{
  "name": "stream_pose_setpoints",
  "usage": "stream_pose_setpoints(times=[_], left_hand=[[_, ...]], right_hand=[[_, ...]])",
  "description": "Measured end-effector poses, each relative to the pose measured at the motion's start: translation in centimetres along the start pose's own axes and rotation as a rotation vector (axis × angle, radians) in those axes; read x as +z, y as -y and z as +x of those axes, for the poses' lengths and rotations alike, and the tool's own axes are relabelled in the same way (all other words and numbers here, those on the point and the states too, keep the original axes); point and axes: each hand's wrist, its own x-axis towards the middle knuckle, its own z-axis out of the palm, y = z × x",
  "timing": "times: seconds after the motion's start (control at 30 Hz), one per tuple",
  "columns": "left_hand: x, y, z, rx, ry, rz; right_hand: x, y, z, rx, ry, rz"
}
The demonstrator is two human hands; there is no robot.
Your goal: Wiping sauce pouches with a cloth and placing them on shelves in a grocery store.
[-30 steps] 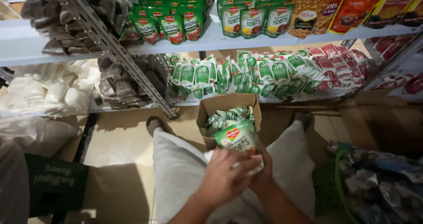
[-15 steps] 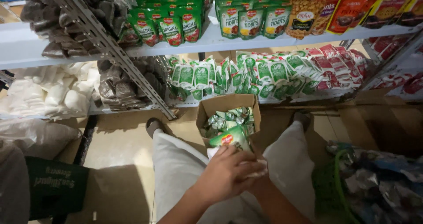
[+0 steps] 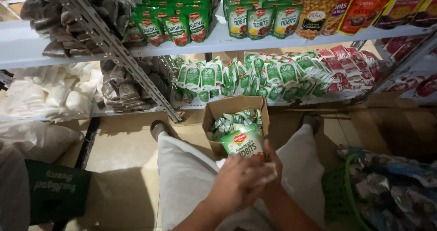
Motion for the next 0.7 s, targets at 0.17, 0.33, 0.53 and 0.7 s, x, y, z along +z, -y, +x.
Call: stream_pose_setpoints(times=[0.17,0.33,0.53,0.7], left_hand=[[0.3,3.4,-0.2,0.040,-0.029,0.118],[-0.9,3.7,0.9,-0.259,-0.267,0.292],[1.2,1.2,-2.3,-0.012,-0.153,0.016],[2.2,5.2,-3.2,0.102,-0.150,0.072]], right_hand=[[1.9,0.6,-0.2,0.104,0.319,0.095],[4.6,0.3,-0.1,0.055,-0.171,0.075],[0.8,0.8,0.6,0.166,0.200,0.212],[1.6,0.7,0.3,0.134,0.151,0.206]])
